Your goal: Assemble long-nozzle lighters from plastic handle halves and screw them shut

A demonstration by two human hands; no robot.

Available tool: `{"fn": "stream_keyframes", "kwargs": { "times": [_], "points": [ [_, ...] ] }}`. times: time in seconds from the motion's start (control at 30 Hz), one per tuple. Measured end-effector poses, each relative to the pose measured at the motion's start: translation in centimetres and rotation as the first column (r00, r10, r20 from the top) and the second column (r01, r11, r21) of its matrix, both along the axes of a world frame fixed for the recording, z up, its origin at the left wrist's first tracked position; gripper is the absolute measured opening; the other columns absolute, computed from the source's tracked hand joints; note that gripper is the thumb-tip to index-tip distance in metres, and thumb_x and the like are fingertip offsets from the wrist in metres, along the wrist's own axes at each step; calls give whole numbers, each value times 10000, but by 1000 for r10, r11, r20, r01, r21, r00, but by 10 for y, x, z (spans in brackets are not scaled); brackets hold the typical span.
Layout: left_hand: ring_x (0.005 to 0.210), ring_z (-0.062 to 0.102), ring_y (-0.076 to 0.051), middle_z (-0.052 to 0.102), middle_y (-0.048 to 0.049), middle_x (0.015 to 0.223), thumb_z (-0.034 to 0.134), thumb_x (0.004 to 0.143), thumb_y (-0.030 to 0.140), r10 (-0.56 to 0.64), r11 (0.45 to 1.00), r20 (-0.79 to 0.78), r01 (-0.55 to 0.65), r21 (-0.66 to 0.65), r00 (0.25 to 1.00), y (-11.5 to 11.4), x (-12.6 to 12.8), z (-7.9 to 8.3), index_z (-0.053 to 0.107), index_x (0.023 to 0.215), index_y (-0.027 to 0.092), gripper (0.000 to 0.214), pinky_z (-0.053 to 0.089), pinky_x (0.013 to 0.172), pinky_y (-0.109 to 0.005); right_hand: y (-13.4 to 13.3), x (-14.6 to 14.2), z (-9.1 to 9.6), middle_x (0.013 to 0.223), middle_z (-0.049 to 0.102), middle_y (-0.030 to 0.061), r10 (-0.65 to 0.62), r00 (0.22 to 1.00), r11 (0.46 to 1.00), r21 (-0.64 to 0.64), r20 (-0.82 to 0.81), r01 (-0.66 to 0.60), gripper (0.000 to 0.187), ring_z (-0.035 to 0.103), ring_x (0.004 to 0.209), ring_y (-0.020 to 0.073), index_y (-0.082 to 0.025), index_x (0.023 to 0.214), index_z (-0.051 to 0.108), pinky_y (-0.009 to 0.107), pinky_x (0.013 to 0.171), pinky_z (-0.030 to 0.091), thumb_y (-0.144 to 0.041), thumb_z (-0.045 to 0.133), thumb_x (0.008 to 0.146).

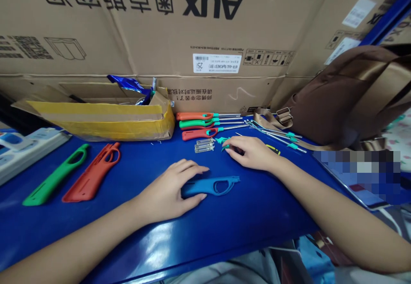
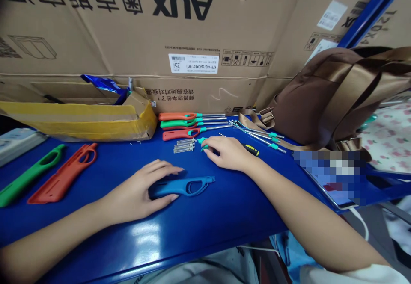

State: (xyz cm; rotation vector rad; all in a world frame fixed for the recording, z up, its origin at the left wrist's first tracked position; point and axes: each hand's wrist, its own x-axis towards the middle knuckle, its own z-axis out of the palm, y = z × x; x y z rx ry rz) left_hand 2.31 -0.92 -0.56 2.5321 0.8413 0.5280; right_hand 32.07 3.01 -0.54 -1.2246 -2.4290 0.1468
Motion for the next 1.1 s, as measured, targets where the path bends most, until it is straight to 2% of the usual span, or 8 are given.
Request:
{"fn": "stream_keyframes", "kwargs": {
  "times": [0.1, 0.2, 0.27, 0.37, 0.5, 0.63, 0.87, 1.1],
  "points": [
    [1155, 646, -284, 665, -88, 1266, 730, 826, 311, -46, 996, -74, 52, 72, 996, 10, -13, 9, 568, 1387, 257, 586, 532, 1031, -440, -2, 0, 3, 923, 748, 29, 20, 1000, 1000, -6, 6, -20, 193, 675, 827, 179, -232, 1100, 696, 287, 711, 460, -256, 561, 964],
    [1057, 679, -255, 693, -76, 1162, 683, 868, 304, -131, 985, -124, 143, 97, 984, 18, -22, 14, 633, 1308, 241, 447, 559, 958, -382, -5, -1, 8, 863, 714, 13, 94, 995, 994, -58, -16, -95, 128, 645, 781, 160, -224, 990, 686, 273, 700, 451, -310, 594, 968],
    [981, 690, -218, 695, -69, 1101, 646, 904, 274, -151, 985, -101, 158, 66, 983, 21, -22, 11, 674, 1230, 224, 331, 570, 904, -335, -9, -3, 12, 829, 681, 10, 161, 985, 982, -92, -55, -166, 179, 621, 780, 156, -212, 877, 653, 272, 716, 449, -375, 641, 951],
    [923, 687, -181, 683, -64, 1075, 631, 941, 283, -118, 993, -37, 118, 15, 992, 21, -17, 3, 691, 1192, 204, 269, 571, 849, -289, -14, -7, 16, 869, 663, 11, 243, 968, 958, -140, -67, -251, 287, 598, 805, 160, -210, 891, 632, 278, 748, 448, -484, 721, 891],
    [932, 680, -173, 675, -54, 1081, 656, 948, 329, -32, 999, 26, 32, 8, 999, 17, -10, -5, 672, 1258, 213, 331, 565, 831, -269, -16, -12, 17, 891, 652, 9, 310, 951, 935, -189, 24, -300, 416, 581, 782, 167, -214, 976, 633, 293, 759, 440, -584, 757, 831],
    [876, 678, -167, 681, -41, 1071, 685, 930, 365, 26, 999, 43, -27, 27, 999, 15, -8, -9, 675, 1260, 227, 358, 569, 792, -267, -16, -15, 14, 887, 651, 11, 314, 948, 937, -180, 47, -301, 372, 595, 787, 171, -206, 968, 630, 293, 759, 438, -531, 763, 844],
    [831, 649, -143, 687, -14, 1078, 712, 910, 348, 60, 997, 58, -62, 38, 997, 18, -10, -17, 645, 1283, 269, 387, 547, 775, -253, -16, -16, 15, 925, 665, 36, 353, 934, 928, -146, 51, -343, 378, 627, 871, 194, -187, 966, 636, 307, 790, 465, -534, 742, 861],
    [782, 630, -140, 687, 2, 978, 732, 888, 373, 92, 996, 65, -93, 12, 994, 17, -6, -12, 655, 1283, 260, 418, 543, 746, -254, -18, -16, 15, 907, 658, 41, 344, 938, 931, -152, 55, -332, 331, 621, 839, 198, -177, 968, 645, 311, 760, 469, -479, 734, 866]
  ]
}}
